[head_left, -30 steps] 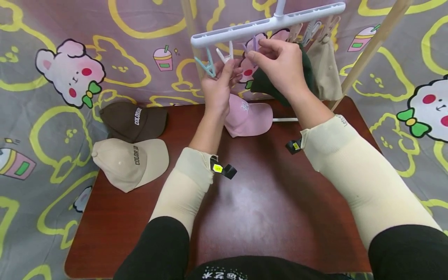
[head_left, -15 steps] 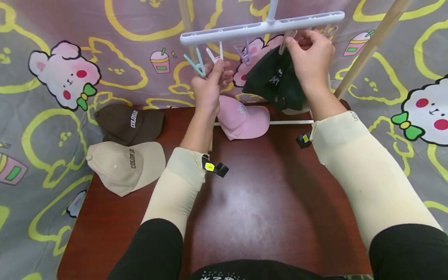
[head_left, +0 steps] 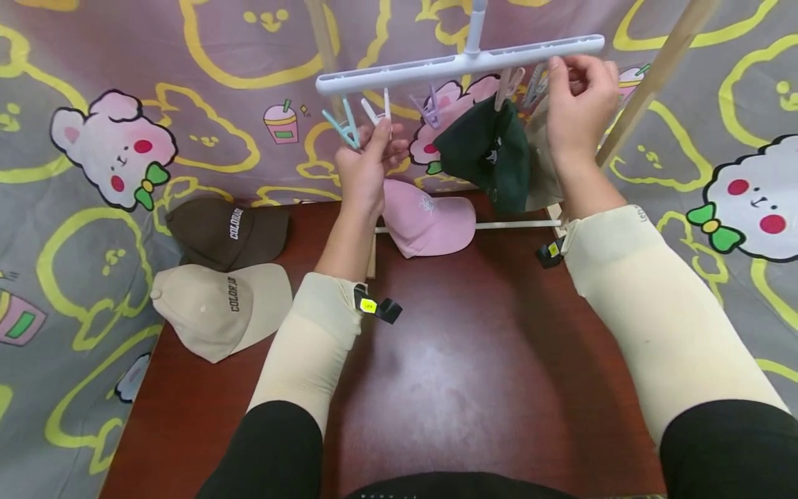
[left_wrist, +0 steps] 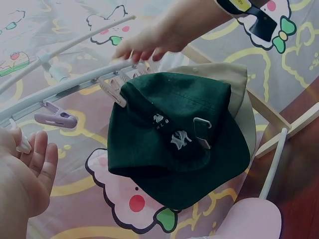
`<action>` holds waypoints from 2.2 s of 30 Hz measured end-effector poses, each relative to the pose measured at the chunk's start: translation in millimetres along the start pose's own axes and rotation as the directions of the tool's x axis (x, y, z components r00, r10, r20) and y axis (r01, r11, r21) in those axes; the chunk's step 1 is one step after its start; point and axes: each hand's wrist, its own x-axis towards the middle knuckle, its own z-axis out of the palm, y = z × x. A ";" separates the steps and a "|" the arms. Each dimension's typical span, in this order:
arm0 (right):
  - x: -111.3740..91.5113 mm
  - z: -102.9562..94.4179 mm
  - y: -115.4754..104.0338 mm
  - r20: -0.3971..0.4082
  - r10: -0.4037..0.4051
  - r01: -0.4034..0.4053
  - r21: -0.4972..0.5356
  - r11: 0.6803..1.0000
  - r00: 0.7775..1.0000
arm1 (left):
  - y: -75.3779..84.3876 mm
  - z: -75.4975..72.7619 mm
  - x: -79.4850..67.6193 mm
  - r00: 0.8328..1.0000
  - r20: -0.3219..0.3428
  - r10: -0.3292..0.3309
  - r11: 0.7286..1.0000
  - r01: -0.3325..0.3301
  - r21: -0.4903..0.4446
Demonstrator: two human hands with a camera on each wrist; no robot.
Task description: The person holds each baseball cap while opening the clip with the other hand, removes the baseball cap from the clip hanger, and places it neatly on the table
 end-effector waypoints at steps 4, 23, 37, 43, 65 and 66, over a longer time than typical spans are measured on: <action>16.5 -16.9 -0.2 -0.018 0.097 -0.095 0.088 0.992 0.995 | -0.6 -5.0 -3.3 1.000 -0.012 -0.014 0.999 0.014 0.029; 50.1 -70.7 3.3 0.213 0.388 -0.427 0.647 0.631 0.897 | -11.9 21.7 0.3 0.995 0.024 -0.094 0.995 0.093 0.046; 31.2 -102.9 0.4 0.242 0.398 -0.430 0.753 0.498 0.885 | -10.6 26.7 8.7 0.992 0.016 -0.123 0.987 0.120 0.108; 16.5 -110.3 -4.0 0.211 0.347 -0.377 0.759 0.531 0.914 | -11.9 19.7 6.1 0.988 0.043 -0.148 0.978 0.140 0.156; -74.7 -103.3 -63.2 -0.078 0.128 -0.039 0.693 0.720 0.989 | 10.9 85.3 -74.4 0.816 0.578 0.006 0.775 -0.369 0.513; -78.3 -102.4 -64.9 -0.083 0.097 -0.017 0.666 0.746 0.992 | 15.3 92.1 -80.2 0.798 0.603 0.012 0.765 -0.396 0.509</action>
